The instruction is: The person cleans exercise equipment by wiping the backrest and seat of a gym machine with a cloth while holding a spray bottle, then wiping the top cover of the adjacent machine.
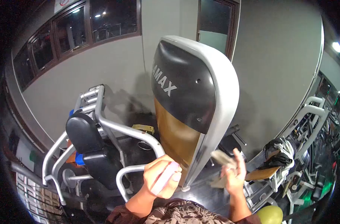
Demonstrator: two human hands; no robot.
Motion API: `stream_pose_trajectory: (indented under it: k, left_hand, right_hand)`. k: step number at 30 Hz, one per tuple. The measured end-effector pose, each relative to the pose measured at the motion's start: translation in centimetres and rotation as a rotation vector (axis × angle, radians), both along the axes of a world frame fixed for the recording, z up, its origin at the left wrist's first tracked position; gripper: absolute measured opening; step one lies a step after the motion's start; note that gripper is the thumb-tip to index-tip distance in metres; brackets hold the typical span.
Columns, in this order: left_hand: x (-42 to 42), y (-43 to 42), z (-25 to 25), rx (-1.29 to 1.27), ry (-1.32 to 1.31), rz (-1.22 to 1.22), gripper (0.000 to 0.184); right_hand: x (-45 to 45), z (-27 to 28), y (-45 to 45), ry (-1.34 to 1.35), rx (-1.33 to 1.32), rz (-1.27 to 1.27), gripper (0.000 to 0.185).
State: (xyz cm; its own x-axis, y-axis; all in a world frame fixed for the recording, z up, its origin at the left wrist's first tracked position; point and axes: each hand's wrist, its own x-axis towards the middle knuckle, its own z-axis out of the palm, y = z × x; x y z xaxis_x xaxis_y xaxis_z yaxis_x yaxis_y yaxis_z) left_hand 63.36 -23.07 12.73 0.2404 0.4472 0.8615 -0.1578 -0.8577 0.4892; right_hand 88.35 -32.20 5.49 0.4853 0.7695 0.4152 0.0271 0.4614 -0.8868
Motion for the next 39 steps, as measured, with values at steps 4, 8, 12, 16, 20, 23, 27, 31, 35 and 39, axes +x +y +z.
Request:
stream_pose_trajectory:
  k: [4, 8, 12, 16, 20, 23, 27, 31, 35, 39]
  left_hand:
    - [0.1, 1.1, 0.6, 0.050, -0.002, 0.000, 0.017]
    - [0.2, 2.0, 0.1, -0.012, -0.024, -0.029, 0.022]
    - [0.5, 2.9, -0.4, 0.058, -0.017, 0.021, 0.033]
    - [0.1, 3.2, -0.3, 0.113, -0.034, 0.002, 0.017]
    - [0.2, 3.3, -0.4, 0.112, -0.052, -0.030, 0.017]
    - [0.0, 4.0, -1.9, 0.076, -0.055, -0.053, 0.019]
    - [-0.5, 5.1, -4.8, -0.128, 0.013, -0.194, 0.018]
    - [-1.6, 7.2, -7.7, -0.212, 0.018, -0.267, 0.015]
    - [-3.2, 8.7, -11.2, -0.486, -0.031, -0.329, 0.018]
    - [-4.1, 10.0, -13.0, -0.516, -0.050, -0.313, 0.021]
  right_hand:
    - [2.4, 3.8, 1.9, -0.178, 0.225, -0.165, 0.045]
    - [3.0, 5.1, 2.9, -0.089, 0.417, -0.119, 0.035]
    - [2.7, 5.1, 3.0, -0.156, 0.416, -0.150, 0.034]
    - [1.8, 6.0, 2.8, -0.114, 0.411, -0.122, 0.035]
    - [0.5, 7.9, 3.0, -0.253, 0.316, -0.312, 0.047]
    - [0.2, 13.0, 4.9, -1.048, 0.442, -0.528, 0.050]
    - [-1.7, 18.3, 9.2, -1.248, 0.450, -0.663, 0.056]
    - [-1.3, 18.4, 11.7, -1.450, 0.359, -0.762, 0.046]
    - [-1.4, 14.9, 10.7, -1.633, 0.346, -0.703, 0.037]
    - [-0.2, 13.2, 10.7, -1.737, 0.389, -0.637, 0.022]
